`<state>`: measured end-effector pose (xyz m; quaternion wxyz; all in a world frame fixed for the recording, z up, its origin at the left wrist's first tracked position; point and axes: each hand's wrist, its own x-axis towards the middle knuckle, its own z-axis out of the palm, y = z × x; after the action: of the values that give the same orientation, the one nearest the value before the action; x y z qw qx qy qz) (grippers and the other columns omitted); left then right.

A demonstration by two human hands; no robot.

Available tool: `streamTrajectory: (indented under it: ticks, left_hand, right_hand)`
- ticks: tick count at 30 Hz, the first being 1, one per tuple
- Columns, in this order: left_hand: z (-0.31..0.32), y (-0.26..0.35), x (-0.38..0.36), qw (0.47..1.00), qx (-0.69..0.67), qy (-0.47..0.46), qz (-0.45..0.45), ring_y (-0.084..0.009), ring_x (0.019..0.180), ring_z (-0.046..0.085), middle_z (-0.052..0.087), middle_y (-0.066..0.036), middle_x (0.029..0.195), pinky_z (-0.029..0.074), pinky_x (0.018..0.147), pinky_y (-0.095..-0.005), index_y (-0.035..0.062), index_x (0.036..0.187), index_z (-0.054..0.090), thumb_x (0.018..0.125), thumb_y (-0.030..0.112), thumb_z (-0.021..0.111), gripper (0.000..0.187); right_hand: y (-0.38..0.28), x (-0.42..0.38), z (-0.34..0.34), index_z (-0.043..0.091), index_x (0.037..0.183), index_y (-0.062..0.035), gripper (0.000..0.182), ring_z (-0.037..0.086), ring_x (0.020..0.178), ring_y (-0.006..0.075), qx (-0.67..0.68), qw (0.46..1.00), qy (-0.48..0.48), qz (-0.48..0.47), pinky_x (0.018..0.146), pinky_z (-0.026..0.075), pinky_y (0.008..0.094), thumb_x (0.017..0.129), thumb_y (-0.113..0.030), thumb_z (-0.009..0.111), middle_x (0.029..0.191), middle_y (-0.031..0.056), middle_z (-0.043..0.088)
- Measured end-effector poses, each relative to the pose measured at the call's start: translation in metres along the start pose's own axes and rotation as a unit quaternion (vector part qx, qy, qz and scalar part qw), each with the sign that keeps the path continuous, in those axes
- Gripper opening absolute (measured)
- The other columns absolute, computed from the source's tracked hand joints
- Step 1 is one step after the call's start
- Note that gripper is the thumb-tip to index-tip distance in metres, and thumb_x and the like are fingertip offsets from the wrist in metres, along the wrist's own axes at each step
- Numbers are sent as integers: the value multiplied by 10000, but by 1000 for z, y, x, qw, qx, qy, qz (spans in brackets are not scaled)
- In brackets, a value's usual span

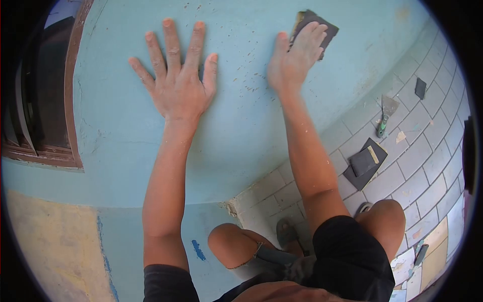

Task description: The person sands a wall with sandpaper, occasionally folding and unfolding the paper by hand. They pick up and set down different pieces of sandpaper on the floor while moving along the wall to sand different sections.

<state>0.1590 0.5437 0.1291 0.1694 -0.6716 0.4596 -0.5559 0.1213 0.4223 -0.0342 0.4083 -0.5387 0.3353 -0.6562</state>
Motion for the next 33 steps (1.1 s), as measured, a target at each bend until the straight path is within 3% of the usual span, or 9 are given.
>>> streamTrajectory:
  ticks: [6,9,11,13,18,22,24,28,33]
  left_hand:
    - [-2,5,-3,988,45,-61,137,-240,1572,186,307,25,1675,34,1263,-580,446,1520,461,997,536,526,535]
    - [-11,-39,-31,989,9,-78,126,-254,1576,176,313,-9,1673,6,1264,-569,417,1503,501,978,560,551,546]
    - [-13,-69,-60,991,3,-71,115,-268,1577,166,302,-23,1678,-6,1263,-566,401,1492,522,969,571,561,552]
    - [-15,-71,-77,993,-5,-50,107,-270,1589,104,243,-63,1696,-44,1262,-544,340,1516,508,967,582,564,603]
    - [0,21,-43,987,-80,-56,126,-276,1577,156,273,-25,1689,-26,1237,-618,306,1508,524,979,434,587,548]
    - [10,85,-37,909,-52,-182,371,-173,1528,281,348,72,1648,132,1272,-555,264,1503,515,961,289,618,552]
    - [15,75,-58,883,-137,-230,385,-116,1496,324,380,109,1621,216,1271,-506,252,1497,512,953,260,623,555]
    - [-9,10,-97,919,-114,-259,275,-167,1528,284,389,119,1621,137,1268,-547,305,1541,466,959,323,627,604]
    - [7,-5,-145,964,-57,-168,197,-257,1571,187,355,103,1647,1,1252,-593,325,1545,468,983,428,583,582]
  right_hand:
    - [-12,-232,-10,249,1589,43,911,180,1532,483,22,952,-293,-86,1210,122,608,987,-567,558,1650,321,175]
    - [10,-155,-13,223,1597,37,913,166,1541,458,-40,966,-235,-100,1187,165,604,995,-564,552,1656,319,154]
    - [20,-55,-9,221,1597,32,924,177,1538,445,-41,999,-36,-5,1158,212,583,995,-605,513,1663,318,124]
    - [38,15,-17,184,1602,33,916,165,1536,453,-72,994,10,86,1110,238,610,1006,-590,494,1663,333,76]
    - [14,-180,0,195,1588,57,909,152,1517,496,-64,988,-144,7,1069,244,660,1000,-556,518,1659,328,113]
    - [19,-270,-20,178,1595,51,870,160,1506,488,-75,945,-312,70,1078,225,665,1020,-512,508,1656,333,113]
    - [38,-217,-10,168,1594,59,829,202,1478,470,-43,988,-135,56,1086,208,666,1043,-482,472,1667,314,93]
    - [51,-46,-25,139,1597,69,826,205,1476,471,-69,981,-37,177,1122,171,654,1052,-469,450,1674,310,76]
    - [29,-154,7,160,1586,93,944,45,1537,499,-11,996,-72,49,1161,105,643,1014,-591,469,1660,331,102]
